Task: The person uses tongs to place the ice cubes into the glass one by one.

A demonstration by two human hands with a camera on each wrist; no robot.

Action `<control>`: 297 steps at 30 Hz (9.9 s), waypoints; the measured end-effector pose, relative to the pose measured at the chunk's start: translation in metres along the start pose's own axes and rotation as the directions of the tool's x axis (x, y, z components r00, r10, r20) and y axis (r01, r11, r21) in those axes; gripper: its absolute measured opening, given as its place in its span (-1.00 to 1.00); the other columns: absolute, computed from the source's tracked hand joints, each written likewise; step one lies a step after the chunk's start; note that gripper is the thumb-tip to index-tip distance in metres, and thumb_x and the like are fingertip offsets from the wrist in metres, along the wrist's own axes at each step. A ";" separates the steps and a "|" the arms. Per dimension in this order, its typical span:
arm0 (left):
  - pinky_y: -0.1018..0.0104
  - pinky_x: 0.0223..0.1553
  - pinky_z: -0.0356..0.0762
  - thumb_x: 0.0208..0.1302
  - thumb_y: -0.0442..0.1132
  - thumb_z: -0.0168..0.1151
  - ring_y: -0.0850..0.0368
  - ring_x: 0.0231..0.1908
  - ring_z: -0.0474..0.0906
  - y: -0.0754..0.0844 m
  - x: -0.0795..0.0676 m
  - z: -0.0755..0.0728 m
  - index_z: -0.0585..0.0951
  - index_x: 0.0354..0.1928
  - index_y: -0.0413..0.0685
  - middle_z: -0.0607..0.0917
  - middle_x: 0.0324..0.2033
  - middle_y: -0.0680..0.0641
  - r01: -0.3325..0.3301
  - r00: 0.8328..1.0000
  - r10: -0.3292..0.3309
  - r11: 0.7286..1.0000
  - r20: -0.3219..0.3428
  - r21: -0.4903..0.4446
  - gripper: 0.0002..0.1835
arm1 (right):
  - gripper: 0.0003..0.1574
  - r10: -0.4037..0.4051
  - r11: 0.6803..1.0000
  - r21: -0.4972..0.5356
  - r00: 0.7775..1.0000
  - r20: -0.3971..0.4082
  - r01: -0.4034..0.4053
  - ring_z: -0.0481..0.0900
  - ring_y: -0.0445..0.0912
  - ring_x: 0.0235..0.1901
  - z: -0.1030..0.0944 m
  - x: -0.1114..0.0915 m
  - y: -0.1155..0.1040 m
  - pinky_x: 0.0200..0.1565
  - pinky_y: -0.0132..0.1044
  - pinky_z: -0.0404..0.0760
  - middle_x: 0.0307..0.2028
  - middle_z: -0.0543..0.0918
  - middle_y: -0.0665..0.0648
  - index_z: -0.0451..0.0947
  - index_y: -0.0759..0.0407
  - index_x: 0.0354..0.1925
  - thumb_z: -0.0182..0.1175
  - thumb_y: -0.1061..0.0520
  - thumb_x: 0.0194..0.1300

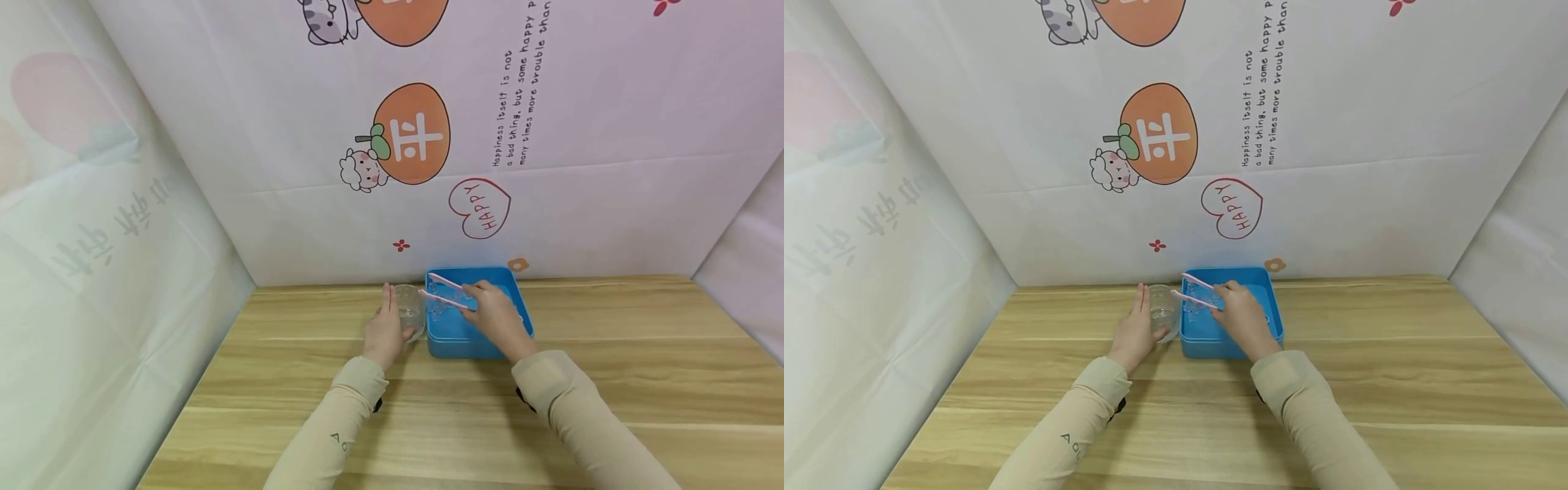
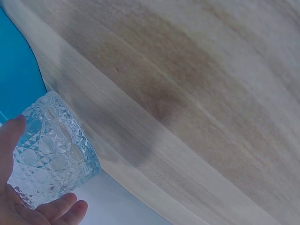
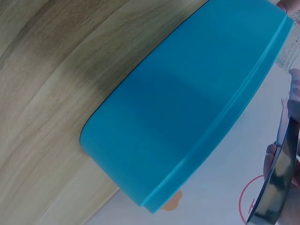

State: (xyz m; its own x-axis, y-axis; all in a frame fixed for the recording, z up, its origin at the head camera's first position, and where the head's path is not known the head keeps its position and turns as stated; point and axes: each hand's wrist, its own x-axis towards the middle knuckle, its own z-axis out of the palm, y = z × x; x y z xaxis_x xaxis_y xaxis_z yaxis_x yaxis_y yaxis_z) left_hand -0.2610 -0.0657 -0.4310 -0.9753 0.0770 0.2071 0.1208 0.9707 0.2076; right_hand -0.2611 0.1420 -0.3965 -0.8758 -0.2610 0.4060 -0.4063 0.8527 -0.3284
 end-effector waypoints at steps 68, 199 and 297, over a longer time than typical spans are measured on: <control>0.44 -0.66 0.22 0.15 0.08 0.33 0.22 -0.65 0.29 -0.001 -0.001 -0.001 0.03 0.48 -0.20 0.08 0.49 -0.13 -0.006 1.000 0.006 1.000 0.015 0.005 0.01 | -0.54 0.267 0.962 -0.111 0.942 0.202 -0.249 0.58 0.25 -0.11 0.007 -0.007 0.034 -0.02 0.08 0.58 -0.12 0.61 0.45 0.54 0.50 0.02 0.28 0.26 0.19; 0.28 -0.44 0.54 0.10 0.07 0.38 0.01 -0.29 0.61 -0.001 0.000 0.001 0.04 0.47 -0.21 0.07 0.49 -0.14 0.017 0.999 -0.016 0.999 0.029 -0.028 0.04 | -0.61 0.081 0.994 0.065 0.988 0.130 -0.090 0.61 0.02 -0.34 -0.024 0.012 -0.010 -0.31 -0.18 0.65 -0.23 0.65 0.28 0.63 0.32 0.00 0.31 0.25 0.17; 0.36 -0.56 0.42 0.12 0.09 0.35 0.06 -0.34 0.59 0.000 -0.002 -0.001 0.03 0.48 -0.19 0.07 0.50 -0.11 0.021 0.999 -0.022 1.000 0.029 0.009 0.03 | -0.63 0.194 0.981 -0.039 0.926 0.324 -0.192 0.56 0.23 0.03 0.003 -0.002 0.002 0.00 0.00 0.60 -0.02 0.66 0.32 0.62 0.35 -0.02 0.29 0.30 0.16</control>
State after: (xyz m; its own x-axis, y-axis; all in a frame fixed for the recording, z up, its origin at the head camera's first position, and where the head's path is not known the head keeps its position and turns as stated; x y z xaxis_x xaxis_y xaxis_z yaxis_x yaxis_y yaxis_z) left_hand -0.2588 -0.0657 -0.4300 -0.9826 0.0624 0.1751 0.0982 0.9741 0.2036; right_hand -0.2611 0.1431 -0.4007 -0.9742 -0.2229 0.0358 -0.2203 0.9040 -0.3664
